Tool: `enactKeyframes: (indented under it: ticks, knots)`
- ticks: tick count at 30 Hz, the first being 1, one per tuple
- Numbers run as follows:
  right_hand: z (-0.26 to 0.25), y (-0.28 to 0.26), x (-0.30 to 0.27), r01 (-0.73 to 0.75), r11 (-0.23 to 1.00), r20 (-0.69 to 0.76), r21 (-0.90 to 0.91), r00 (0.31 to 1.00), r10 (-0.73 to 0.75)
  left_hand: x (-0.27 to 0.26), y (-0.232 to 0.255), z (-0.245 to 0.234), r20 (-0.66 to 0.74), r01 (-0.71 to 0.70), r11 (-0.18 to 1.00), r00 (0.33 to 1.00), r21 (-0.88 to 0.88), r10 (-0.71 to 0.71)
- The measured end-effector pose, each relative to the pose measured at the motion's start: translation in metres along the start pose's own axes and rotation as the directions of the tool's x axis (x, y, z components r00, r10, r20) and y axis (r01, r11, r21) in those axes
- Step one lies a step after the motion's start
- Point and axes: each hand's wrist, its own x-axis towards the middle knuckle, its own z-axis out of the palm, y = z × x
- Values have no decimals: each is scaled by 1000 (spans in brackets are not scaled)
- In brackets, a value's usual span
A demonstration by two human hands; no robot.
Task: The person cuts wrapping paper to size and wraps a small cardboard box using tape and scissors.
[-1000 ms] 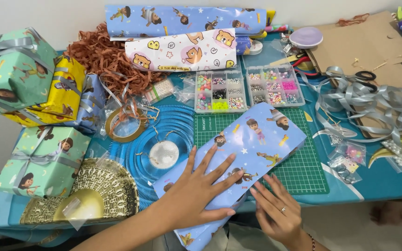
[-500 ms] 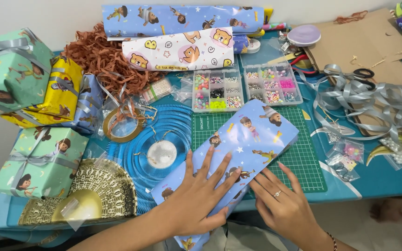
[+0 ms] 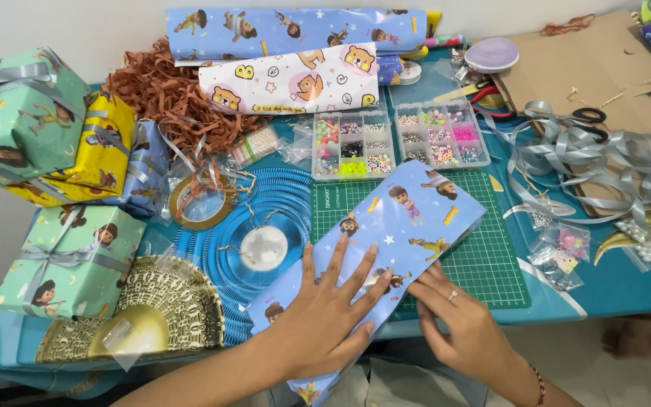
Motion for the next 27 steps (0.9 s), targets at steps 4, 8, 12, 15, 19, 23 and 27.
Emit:
enactKeyframes:
  ticks: [4,8,12,15,19,23,27]
  knots:
    - [5,19,-5,-64,992,-223,107,971,86,0,1,4,-11,14,1000,1000,19,-14]
    - [1,19,2,90,991,-256,-94,960,-111,1,2,-1,4,30,997,1000,-70,-29]
    - [-4,3,12,173,917,-148,-360,960,-239,1,4,-4,16,64,985,998,-163,-62]
    - [-1,7,8,210,954,-109,-215,965,-237,2,-1,-13,36,81,972,997,-222,-75]
    - [-5,7,9,214,976,-105,-29,971,-216,8,-33,-41,69,200,826,979,-527,-193]
    - [-8,11,8,204,979,-79,2,976,-203,9,-65,-36,-19,172,768,972,-617,-233]
    - [-11,17,10,194,981,-51,22,980,-193,0,-66,-30,255,325,558,946,-763,-202]
